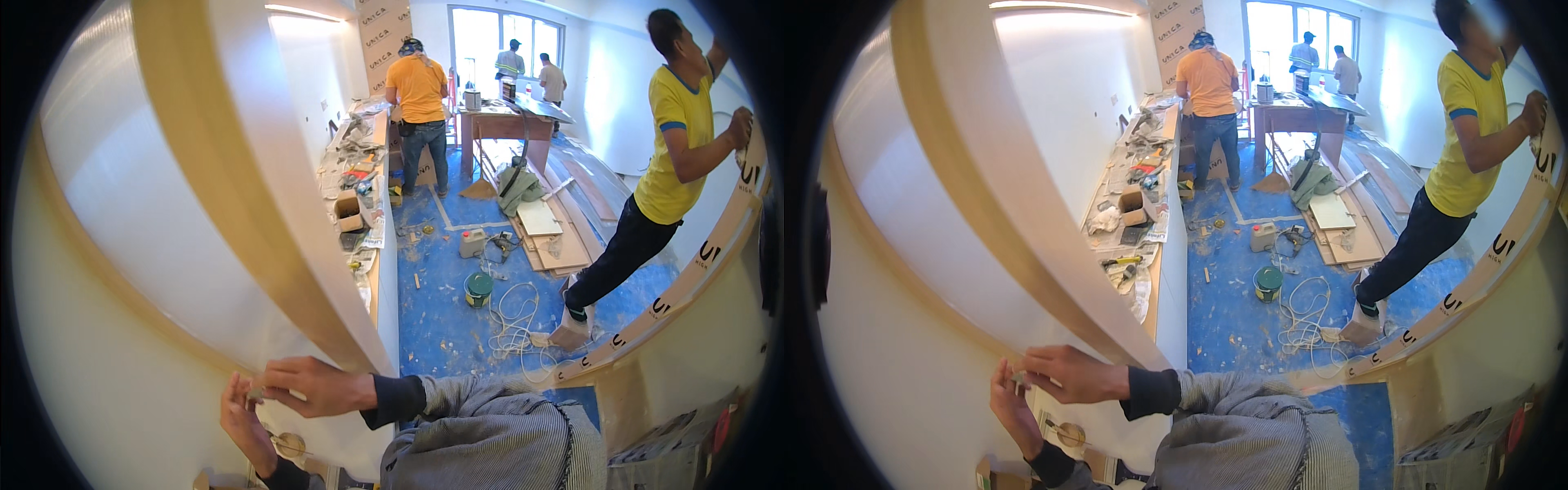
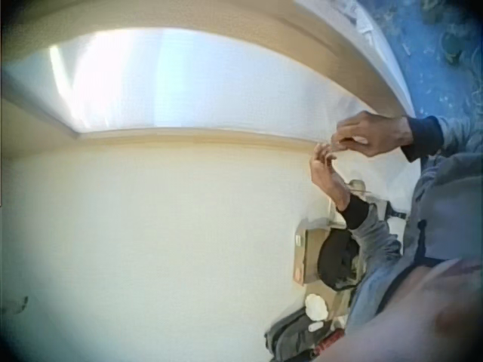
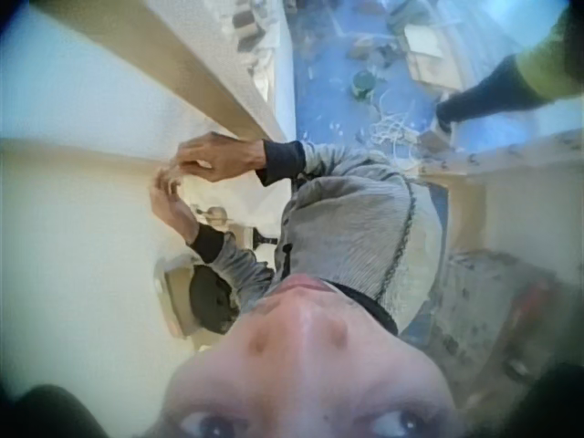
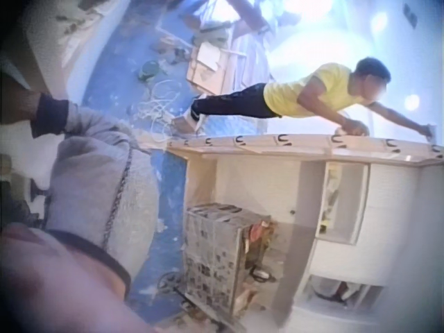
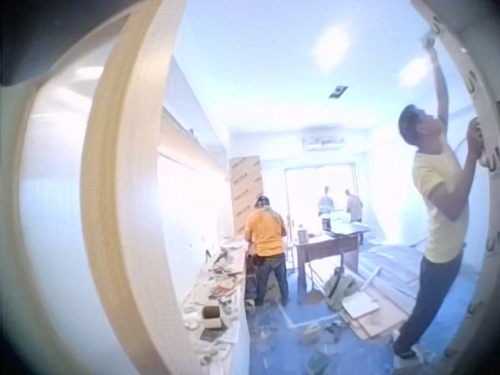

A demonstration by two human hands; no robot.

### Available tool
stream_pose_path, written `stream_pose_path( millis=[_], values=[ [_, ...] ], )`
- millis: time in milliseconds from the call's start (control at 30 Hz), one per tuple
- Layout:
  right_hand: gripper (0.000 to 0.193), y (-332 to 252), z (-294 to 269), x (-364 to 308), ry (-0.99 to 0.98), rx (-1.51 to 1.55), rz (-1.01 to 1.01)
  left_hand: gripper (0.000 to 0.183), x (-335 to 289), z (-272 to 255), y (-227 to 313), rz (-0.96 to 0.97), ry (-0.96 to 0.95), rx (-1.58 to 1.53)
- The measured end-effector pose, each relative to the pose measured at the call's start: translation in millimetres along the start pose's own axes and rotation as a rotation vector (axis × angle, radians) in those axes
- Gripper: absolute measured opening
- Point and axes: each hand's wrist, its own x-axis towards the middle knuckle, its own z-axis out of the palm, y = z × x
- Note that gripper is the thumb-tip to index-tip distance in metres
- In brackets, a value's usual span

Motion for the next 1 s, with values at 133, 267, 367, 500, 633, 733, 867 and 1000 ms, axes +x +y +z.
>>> stream_pose_path(
  millis=[133,267,367,500,633,733,867,1000],
  values=[
    [0.013,-8,-12,-17,-0.001,0.124,0.003,0.016,-42,-16,-20,0.014,-0.116,0.150],
    [0.022,-8,-27,-40,-0.021,0.147,-0.079,0.017,-65,10,-4,-0.163,-0.141,0.289],
    [0.022,-4,-43,-59,-0.161,0.170,-0.058,0.016,-90,34,-10,-0.180,-0.025,0.264],
    [0.020,0,-76,-84,-0.222,0.241,-0.059,0.016,-123,47,-26,-0.222,0.018,0.286],
    [0.020,2,-116,-110,-0.331,0.283,0.009,0.012,-147,83,-30,-0.251,0.009,0.370],
    [0.019,2,-143,-128,-0.304,0.315,0.018,0.009,-164,109,-43,-0.158,0.000,0.313],
    [0.019,11,-175,-154,-0.255,0.369,0.049,0.009,-178,136,-59,-0.205,-0.037,0.245],
    [0.020,24,-209,-175,-0.287,0.392,0.241,0.008,-175,156,-67,-0.235,-0.113,0.363]
  ],
)
